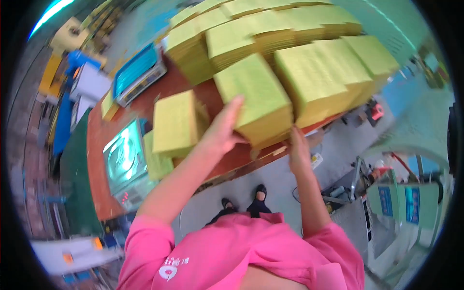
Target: Weighing stacks of yellow paper on a scale and organizing them for packaging or further processing.
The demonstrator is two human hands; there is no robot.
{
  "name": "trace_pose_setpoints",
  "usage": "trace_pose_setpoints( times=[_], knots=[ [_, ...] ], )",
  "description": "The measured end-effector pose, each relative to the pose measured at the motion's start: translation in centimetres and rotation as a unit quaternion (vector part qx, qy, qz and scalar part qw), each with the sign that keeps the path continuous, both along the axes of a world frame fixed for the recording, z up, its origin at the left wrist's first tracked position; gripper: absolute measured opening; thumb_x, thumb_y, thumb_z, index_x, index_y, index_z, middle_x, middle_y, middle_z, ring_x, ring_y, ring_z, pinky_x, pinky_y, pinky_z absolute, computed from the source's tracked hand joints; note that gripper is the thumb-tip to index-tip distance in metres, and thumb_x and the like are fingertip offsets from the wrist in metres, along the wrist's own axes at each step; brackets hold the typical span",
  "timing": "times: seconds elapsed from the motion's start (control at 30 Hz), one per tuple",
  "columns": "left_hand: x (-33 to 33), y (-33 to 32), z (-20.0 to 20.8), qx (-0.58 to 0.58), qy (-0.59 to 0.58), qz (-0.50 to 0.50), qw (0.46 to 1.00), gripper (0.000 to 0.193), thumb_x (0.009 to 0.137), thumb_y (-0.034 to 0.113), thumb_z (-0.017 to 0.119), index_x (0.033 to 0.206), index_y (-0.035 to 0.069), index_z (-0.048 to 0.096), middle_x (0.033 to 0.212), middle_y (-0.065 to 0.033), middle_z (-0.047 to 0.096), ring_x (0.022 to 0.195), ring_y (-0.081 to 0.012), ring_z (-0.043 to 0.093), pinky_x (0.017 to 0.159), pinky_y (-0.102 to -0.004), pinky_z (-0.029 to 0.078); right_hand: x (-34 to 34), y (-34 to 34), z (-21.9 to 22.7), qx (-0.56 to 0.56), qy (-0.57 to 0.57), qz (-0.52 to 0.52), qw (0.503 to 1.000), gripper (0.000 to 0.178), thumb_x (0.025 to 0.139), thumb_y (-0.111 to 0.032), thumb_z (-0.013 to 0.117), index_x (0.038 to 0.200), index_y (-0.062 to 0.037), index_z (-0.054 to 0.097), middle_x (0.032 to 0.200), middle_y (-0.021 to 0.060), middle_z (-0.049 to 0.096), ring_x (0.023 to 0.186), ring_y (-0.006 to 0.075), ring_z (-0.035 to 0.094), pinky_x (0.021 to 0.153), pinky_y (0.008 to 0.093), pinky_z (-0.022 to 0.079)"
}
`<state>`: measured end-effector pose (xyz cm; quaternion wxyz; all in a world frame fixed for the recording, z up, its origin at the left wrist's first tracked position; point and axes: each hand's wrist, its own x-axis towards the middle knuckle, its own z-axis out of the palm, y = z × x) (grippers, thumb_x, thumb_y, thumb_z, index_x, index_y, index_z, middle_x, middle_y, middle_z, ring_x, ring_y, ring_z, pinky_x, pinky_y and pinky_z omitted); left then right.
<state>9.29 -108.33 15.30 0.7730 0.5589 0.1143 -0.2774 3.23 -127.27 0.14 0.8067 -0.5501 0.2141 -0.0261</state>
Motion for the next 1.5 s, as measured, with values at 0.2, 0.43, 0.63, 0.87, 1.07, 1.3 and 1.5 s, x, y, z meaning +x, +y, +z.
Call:
trace_pose_setpoints(
  times=[0.2,0.43,0.63,0.87,1.07,1.3,1.5],
  knots=[
    [-0.9,-1.4,0.9,0.043,-0.047,-0.042,0.997,0.076,0.088,0.062,0.055,0.142,0.011,0.040,0.142,-0.0100,0.045,0.129,-0.0293,0.043,0.094,-0.0562,0.044,-9.0,1.6,1.9,-0.140,-0.079,-0.034,0.986,0.036,0.096,-0.007,0.051,0.132,0.0027,0.050,0.126,0.0150,0.058,0.118,0.0207,0.054,0.100,0.0326,0.042],
    [-1.4,13.1,5.9,0.309,-0.381,0.238,0.838,0.063,0.095,0.035,0.059,0.141,-0.004,0.040,0.140,-0.0154,0.048,0.130,-0.0262,0.046,0.105,-0.0417,0.039,-8.1,7.7,3.6,-0.153,-0.141,0.223,0.952,0.024,0.093,-0.005,0.055,0.115,0.0024,0.060,0.106,0.0163,0.067,0.099,0.0204,0.065,0.089,0.0314,0.048],
    [-0.9,21.3,1.6,0.340,-0.202,0.130,0.909,0.058,0.090,0.027,0.066,0.132,-0.008,0.048,0.127,-0.0153,0.057,0.115,-0.0199,0.056,0.098,-0.0331,0.043,7.3,18.2,3.5,-0.155,-0.264,0.077,0.949,0.038,0.098,-0.025,0.048,0.122,0.0035,0.055,0.117,0.0226,0.062,0.112,0.0345,0.059,0.095,0.0387,0.045],
    [2.0,20.2,-0.1,0.233,-0.104,0.009,0.967,0.038,0.089,0.023,0.067,0.115,-0.004,0.058,0.108,-0.0091,0.066,0.092,-0.0140,0.065,0.079,-0.0290,0.053,16.7,20.9,-1.8,-0.313,-0.293,0.160,0.889,0.042,0.101,-0.033,0.035,0.109,-0.0004,0.060,0.106,0.0243,0.064,0.105,0.0364,0.060,0.088,0.0409,0.046],
    [-0.2,17.2,0.4,0.308,-0.137,-0.049,0.940,0.043,0.087,0.027,0.070,0.115,-0.005,0.059,0.105,-0.0100,0.067,0.091,-0.0141,0.065,0.080,-0.0304,0.052,12.2,17.4,-2.5,-0.104,-0.191,0.162,0.963,0.034,0.101,-0.025,0.035,0.105,0.0004,0.057,0.098,0.0219,0.062,0.095,0.0367,0.059,0.080,0.0429,0.046],
    [-8.0,13.5,-1.0,0.390,-0.249,0.016,0.886,0.049,0.079,0.032,0.075,0.108,-0.006,0.063,0.101,-0.0178,0.069,0.092,-0.0266,0.067,0.082,-0.0370,0.052,3.2,12.7,-5.2,-0.029,-0.144,0.099,0.984,0.039,0.105,-0.026,0.037,0.123,0.0048,0.052,0.111,0.0123,0.061,0.098,0.0201,0.057,0.086,0.0322,0.046],
    [-12.0,13.6,-2.2,0.024,-0.163,0.162,0.973,0.051,0.082,0.022,0.070,0.121,-0.007,0.053,0.107,-0.0146,0.064,0.094,-0.0212,0.062,0.086,-0.0358,0.049,-5.0,13.5,0.3,-0.094,-0.137,0.007,0.986,0.034,0.101,-0.017,0.047,0.128,0.0040,0.051,0.120,0.0107,0.059,0.103,0.0160,0.057,0.091,0.0285,0.046]
  ],
)
